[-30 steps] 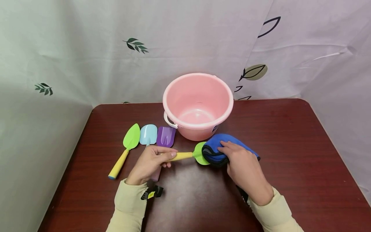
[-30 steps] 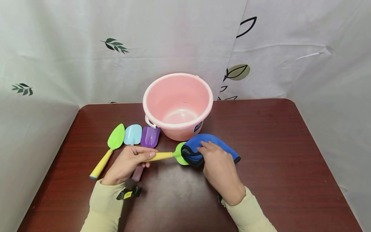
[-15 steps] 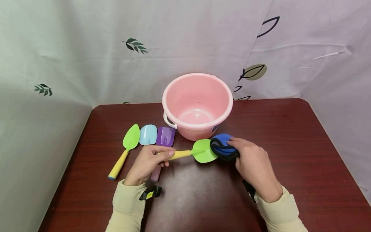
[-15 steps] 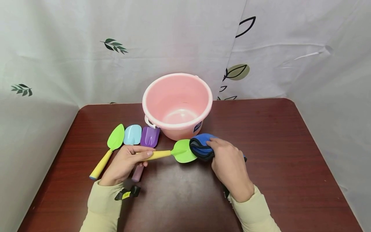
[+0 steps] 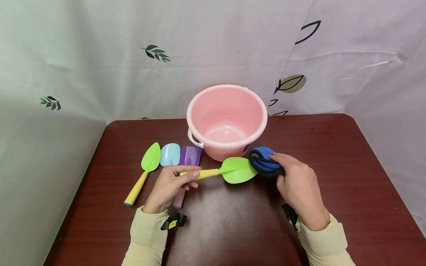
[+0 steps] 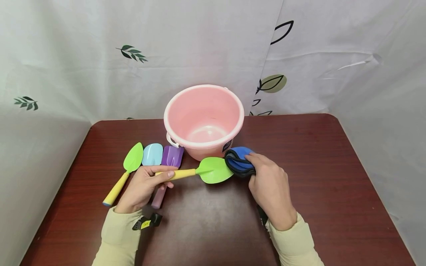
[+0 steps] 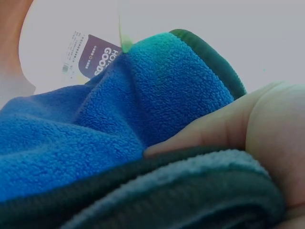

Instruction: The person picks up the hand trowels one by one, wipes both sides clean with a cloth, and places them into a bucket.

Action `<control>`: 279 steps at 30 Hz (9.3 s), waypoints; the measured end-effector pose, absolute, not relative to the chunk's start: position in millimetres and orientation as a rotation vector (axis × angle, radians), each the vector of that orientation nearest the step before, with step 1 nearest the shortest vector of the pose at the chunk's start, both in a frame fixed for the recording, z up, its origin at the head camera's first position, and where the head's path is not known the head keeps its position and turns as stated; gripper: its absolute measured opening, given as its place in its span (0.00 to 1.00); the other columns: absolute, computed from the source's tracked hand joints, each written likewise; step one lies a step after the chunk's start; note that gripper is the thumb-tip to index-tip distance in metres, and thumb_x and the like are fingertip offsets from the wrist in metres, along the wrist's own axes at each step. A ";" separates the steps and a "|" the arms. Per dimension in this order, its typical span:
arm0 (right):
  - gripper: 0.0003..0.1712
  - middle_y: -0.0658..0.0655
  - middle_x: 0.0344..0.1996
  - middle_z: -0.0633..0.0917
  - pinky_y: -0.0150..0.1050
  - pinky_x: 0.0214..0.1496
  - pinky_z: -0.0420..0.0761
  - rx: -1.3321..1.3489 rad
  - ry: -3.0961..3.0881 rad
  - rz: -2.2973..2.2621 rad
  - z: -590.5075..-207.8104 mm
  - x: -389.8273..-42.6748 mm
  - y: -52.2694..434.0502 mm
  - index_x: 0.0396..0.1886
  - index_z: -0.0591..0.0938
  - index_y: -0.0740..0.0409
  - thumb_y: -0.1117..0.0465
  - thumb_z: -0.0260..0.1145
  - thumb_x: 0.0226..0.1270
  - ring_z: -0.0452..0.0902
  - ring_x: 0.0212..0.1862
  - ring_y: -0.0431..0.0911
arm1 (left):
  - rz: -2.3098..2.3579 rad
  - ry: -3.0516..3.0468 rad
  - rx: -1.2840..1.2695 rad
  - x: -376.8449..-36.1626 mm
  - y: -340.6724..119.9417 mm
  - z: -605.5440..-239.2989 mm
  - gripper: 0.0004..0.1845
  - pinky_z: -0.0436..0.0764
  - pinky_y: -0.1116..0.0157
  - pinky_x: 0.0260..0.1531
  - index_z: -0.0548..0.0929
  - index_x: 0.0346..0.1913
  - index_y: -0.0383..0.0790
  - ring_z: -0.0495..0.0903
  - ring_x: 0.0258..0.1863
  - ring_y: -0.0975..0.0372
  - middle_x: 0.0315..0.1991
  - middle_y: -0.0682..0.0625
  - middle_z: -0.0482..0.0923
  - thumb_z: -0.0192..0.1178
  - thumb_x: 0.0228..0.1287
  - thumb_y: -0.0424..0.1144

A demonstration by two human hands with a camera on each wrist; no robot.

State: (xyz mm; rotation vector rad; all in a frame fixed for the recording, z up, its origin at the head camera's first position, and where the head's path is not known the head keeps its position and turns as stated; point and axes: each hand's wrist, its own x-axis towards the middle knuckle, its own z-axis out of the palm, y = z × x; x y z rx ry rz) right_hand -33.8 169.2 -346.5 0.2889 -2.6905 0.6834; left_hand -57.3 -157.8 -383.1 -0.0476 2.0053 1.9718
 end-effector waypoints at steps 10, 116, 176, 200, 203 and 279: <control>0.32 0.59 0.51 0.86 0.59 0.40 0.81 0.292 -2.671 0.715 -346.4 -33.7 168.1 0.52 0.87 0.59 0.79 0.55 0.46 0.84 0.49 0.58 | 2.071 1.961 -0.005 -56.8 -151.9 -385.2 0.19 0.84 0.68 0.31 0.82 0.55 0.21 0.88 0.28 0.60 0.37 0.39 0.88 0.66 0.66 0.31; 0.37 0.55 0.62 0.81 0.51 0.63 0.76 0.914 -2.777 0.706 -349.1 -23.2 140.0 0.59 0.84 0.58 0.81 0.62 0.45 0.76 0.65 0.52 | 1.941 2.234 0.362 -52.0 -124.3 -393.5 0.14 0.80 0.67 0.52 0.91 0.45 0.40 0.83 0.54 0.60 0.47 0.51 0.88 0.75 0.54 0.29; 0.39 0.53 0.59 0.83 0.37 0.64 0.73 0.730 -2.501 0.719 -338.2 -18.6 155.0 0.59 0.84 0.56 0.80 0.54 0.43 0.79 0.60 0.52 | 2.065 2.160 0.206 -52.0 -123.2 -396.5 0.13 0.82 0.67 0.43 0.91 0.42 0.35 0.82 0.53 0.57 0.46 0.47 0.88 0.76 0.51 0.27; 0.38 0.53 0.63 0.80 0.52 0.61 0.77 0.951 -2.584 0.657 -345.3 -13.3 135.6 0.59 0.84 0.56 0.78 0.61 0.43 0.76 0.65 0.52 | 2.069 2.124 0.297 -50.9 -120.8 -395.2 0.14 0.82 0.66 0.48 0.91 0.43 0.36 0.84 0.53 0.56 0.46 0.47 0.88 0.77 0.51 0.29; 0.38 0.54 0.64 0.80 0.52 0.64 0.75 0.981 -2.653 0.623 -345.7 -13.1 133.9 0.60 0.84 0.56 0.78 0.62 0.43 0.74 0.67 0.53 | 2.055 2.139 0.314 -51.4 -121.0 -395.0 0.14 0.82 0.66 0.48 0.91 0.44 0.37 0.84 0.53 0.56 0.46 0.48 0.88 0.77 0.52 0.30; 0.35 0.60 0.56 0.85 0.57 0.45 0.81 0.489 -2.886 0.645 -340.3 -37.2 184.6 0.60 0.83 0.58 0.79 0.60 0.49 0.83 0.53 0.58 | 2.180 2.088 0.239 -50.7 -156.0 -376.5 0.13 0.84 0.65 0.45 0.87 0.42 0.26 0.81 0.57 0.51 0.49 0.39 0.86 0.74 0.53 0.25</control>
